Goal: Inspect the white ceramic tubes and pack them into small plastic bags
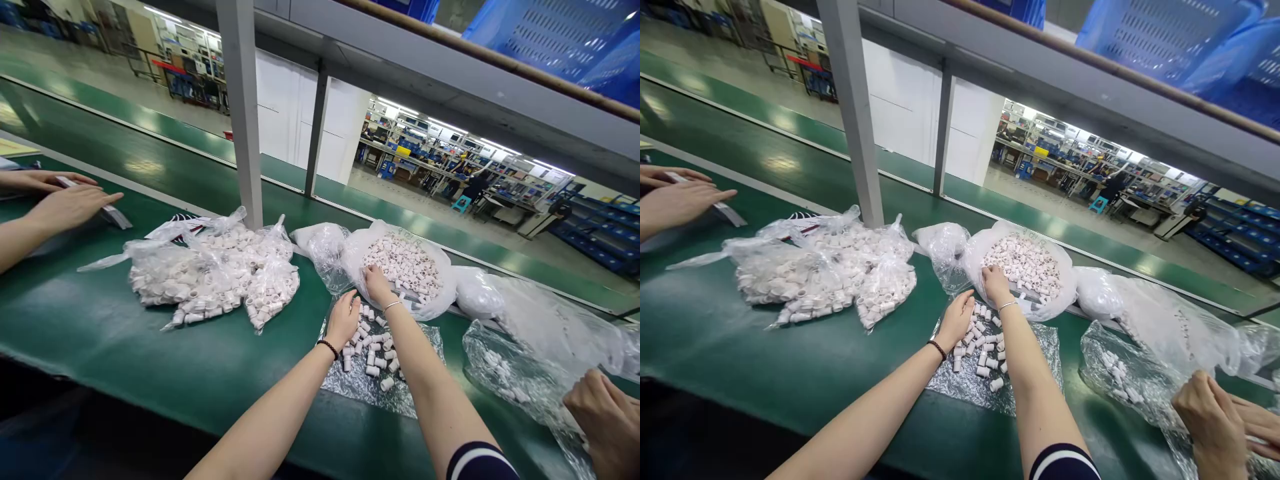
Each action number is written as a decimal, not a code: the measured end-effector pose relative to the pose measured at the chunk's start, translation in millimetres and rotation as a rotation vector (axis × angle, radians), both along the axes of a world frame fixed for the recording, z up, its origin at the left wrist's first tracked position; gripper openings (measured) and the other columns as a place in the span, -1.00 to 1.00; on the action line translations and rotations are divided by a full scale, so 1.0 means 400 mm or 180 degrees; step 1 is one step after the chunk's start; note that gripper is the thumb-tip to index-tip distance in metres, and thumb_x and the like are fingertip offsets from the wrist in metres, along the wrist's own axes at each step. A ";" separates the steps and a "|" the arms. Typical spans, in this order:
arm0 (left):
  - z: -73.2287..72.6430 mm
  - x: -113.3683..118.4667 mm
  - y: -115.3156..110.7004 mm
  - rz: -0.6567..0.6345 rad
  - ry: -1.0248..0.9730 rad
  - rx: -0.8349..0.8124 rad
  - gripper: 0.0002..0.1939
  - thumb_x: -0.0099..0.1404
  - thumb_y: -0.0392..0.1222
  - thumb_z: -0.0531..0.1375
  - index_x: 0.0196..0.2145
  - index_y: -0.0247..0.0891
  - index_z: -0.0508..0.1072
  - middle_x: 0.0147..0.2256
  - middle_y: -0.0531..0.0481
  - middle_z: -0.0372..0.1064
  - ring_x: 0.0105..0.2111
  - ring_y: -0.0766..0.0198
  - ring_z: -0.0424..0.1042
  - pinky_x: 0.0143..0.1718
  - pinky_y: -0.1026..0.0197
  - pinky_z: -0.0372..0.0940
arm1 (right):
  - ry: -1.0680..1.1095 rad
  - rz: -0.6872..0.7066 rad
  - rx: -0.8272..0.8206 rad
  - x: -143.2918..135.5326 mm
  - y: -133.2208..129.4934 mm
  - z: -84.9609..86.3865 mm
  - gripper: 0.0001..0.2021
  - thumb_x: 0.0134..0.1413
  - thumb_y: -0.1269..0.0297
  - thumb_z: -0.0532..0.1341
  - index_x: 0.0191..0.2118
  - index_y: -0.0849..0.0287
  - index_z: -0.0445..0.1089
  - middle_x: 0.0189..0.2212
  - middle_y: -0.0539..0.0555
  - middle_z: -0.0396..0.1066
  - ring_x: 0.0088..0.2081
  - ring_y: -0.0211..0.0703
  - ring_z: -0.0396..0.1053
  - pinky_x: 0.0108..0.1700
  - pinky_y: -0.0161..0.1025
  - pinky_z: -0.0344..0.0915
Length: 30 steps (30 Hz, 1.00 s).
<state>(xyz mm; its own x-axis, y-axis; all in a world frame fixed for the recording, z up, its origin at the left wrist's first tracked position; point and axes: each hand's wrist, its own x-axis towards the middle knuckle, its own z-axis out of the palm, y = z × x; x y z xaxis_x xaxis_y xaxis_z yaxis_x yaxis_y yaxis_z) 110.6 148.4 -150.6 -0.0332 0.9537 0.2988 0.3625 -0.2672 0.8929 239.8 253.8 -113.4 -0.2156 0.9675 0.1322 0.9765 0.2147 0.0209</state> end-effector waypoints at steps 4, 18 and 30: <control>-0.004 0.002 0.001 0.0037 -0.0150 0.0065 -0.60 0.41 -0.12 -0.07 -0.04 -0.33 0.46 -0.01 -0.24 0.45 0.04 0.09 0.41 0.13 -0.01 0.26 | -0.0066 -0.0016 -0.0093 0.009 -0.015 -0.001 -0.68 0.25 0.15 0.16 0.04 0.18 0.33 0.03 0.14 0.34 -0.01 -0.09 0.37 0.00 -0.01 0.37; 0.001 0.002 0.008 0.0134 -0.0765 0.0099 -0.68 0.35 -0.17 0.02 -0.03 -0.34 0.40 -0.01 -0.28 0.44 0.01 0.06 0.42 0.09 -0.03 0.27 | -0.0219 -0.0015 -0.0352 0.034 -0.092 0.064 -0.69 0.30 0.13 0.06 0.02 0.19 0.34 -0.02 0.19 0.35 -0.10 -0.10 0.41 -0.07 -0.11 0.35; 0.065 0.016 -0.039 -0.0080 -0.1837 -0.0360 -0.66 0.40 -0.01 -0.01 -0.05 -0.27 0.37 -0.01 -0.20 0.42 0.02 0.18 0.41 0.09 0.12 0.28 | 0.1055 0.0040 0.0745 0.162 -0.296 0.106 -0.55 0.37 0.11 -0.24 -0.07 0.22 0.31 -0.25 0.19 0.41 -0.23 -0.09 0.37 -0.17 -0.16 0.32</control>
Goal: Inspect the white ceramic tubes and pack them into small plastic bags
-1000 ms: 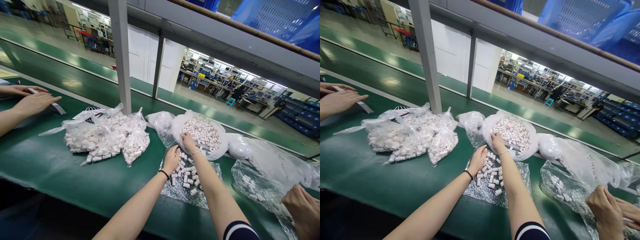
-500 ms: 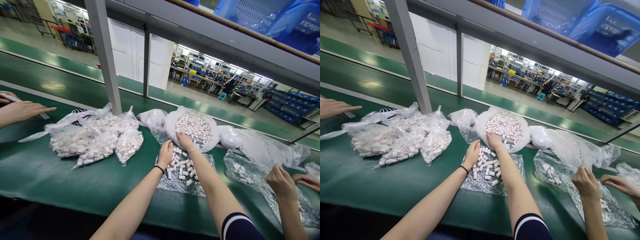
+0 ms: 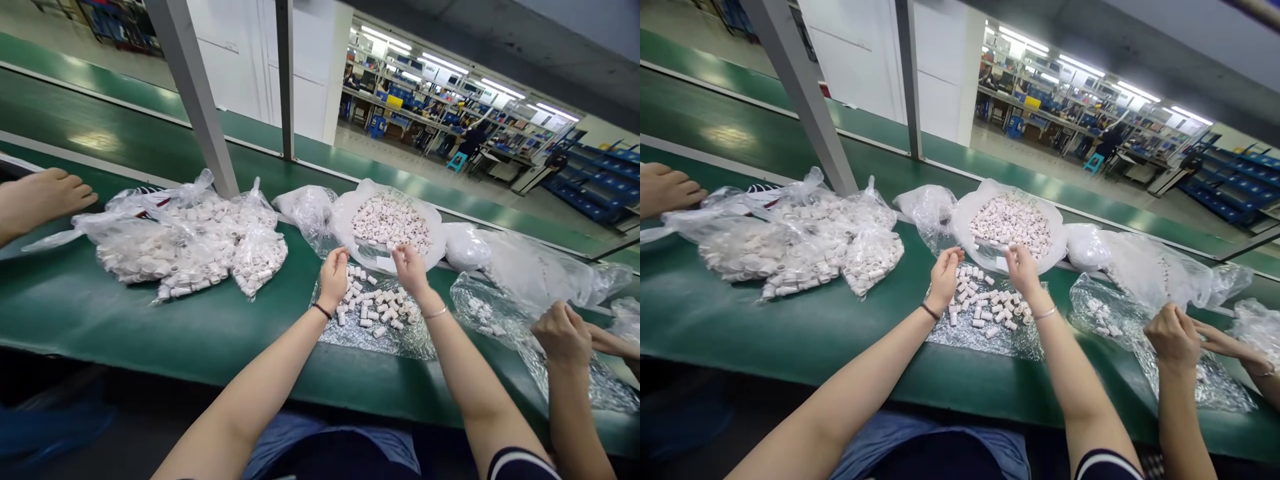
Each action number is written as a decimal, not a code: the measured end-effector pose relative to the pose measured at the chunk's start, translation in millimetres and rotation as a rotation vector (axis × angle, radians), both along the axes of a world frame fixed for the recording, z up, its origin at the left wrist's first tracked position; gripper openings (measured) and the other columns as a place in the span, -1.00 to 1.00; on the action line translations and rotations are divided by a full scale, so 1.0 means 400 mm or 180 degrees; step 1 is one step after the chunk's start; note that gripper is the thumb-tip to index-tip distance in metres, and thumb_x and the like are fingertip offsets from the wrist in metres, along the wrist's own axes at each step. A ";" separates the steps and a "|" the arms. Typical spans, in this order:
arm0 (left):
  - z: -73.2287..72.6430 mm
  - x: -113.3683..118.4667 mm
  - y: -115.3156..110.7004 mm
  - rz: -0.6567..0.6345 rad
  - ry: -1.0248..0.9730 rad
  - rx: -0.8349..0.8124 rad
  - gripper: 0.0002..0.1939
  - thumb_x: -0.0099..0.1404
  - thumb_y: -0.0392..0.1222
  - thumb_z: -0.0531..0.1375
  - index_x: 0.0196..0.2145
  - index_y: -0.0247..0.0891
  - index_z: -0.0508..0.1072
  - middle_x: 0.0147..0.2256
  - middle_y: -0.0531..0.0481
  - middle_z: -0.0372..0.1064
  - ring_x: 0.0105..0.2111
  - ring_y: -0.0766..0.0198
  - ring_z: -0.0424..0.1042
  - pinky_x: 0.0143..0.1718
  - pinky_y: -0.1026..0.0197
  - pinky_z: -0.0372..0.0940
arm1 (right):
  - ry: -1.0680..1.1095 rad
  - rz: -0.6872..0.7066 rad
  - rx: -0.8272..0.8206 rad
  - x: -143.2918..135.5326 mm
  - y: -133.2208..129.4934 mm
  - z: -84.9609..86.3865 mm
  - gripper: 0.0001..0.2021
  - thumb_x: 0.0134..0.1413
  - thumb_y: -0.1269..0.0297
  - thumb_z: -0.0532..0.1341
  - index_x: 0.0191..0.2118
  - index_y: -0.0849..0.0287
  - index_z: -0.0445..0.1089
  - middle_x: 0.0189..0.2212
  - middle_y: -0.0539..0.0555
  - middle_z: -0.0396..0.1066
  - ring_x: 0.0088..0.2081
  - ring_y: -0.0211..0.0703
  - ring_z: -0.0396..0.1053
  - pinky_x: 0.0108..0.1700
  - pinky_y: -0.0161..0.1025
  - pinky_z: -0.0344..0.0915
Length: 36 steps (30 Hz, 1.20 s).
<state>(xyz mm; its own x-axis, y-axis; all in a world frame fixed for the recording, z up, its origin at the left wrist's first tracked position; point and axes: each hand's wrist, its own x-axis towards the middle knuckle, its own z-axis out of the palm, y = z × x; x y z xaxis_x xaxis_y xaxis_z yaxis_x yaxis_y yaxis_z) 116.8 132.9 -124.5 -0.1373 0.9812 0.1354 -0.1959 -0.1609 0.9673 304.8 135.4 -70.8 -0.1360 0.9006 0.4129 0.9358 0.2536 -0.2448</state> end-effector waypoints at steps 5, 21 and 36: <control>0.066 0.034 -0.104 -0.1613 -0.0816 -0.0659 -0.45 0.38 0.19 -0.10 -0.16 -0.30 0.47 -0.21 -0.18 0.52 -0.22 0.16 0.53 -0.14 0.12 0.42 | 0.0117 0.0886 0.0435 -0.086 -0.148 -0.056 -0.56 0.34 -0.01 -0.13 -0.16 0.12 0.39 -0.29 0.12 0.45 -0.28 -0.18 0.40 -0.26 -0.27 0.36; 0.083 0.085 -0.169 -0.1567 -0.3027 -0.2917 -0.57 0.46 -0.04 -0.07 -0.34 -0.36 0.45 -0.42 -0.05 0.47 -0.37 0.35 0.52 -0.23 0.34 0.42 | -0.0055 0.1204 0.1197 -0.100 -0.189 -0.111 -0.69 0.31 0.12 0.00 -0.27 0.16 0.41 -0.36 0.11 0.45 -0.31 -0.14 0.32 -0.24 -0.15 0.23; 0.049 0.103 -0.197 -0.2176 -0.2453 -0.2100 -0.63 0.38 -0.08 0.03 0.08 -0.14 0.41 -0.08 -0.05 0.49 0.05 0.18 0.41 0.17 0.12 0.22 | 0.0053 0.0677 0.0538 -0.105 -0.208 -0.126 -0.28 0.25 -0.17 -0.11 0.35 0.21 -0.01 0.33 0.31 -0.01 0.37 0.27 -0.17 0.28 0.34 -0.05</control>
<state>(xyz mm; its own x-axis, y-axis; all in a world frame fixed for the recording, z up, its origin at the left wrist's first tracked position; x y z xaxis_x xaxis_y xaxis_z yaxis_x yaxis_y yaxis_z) 157.9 54.1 -104.8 0.6090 0.7324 -0.3046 -0.6056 0.6773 0.4178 262.9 52.3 -121.2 -0.3067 0.7705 0.5588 0.8534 0.4826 -0.1971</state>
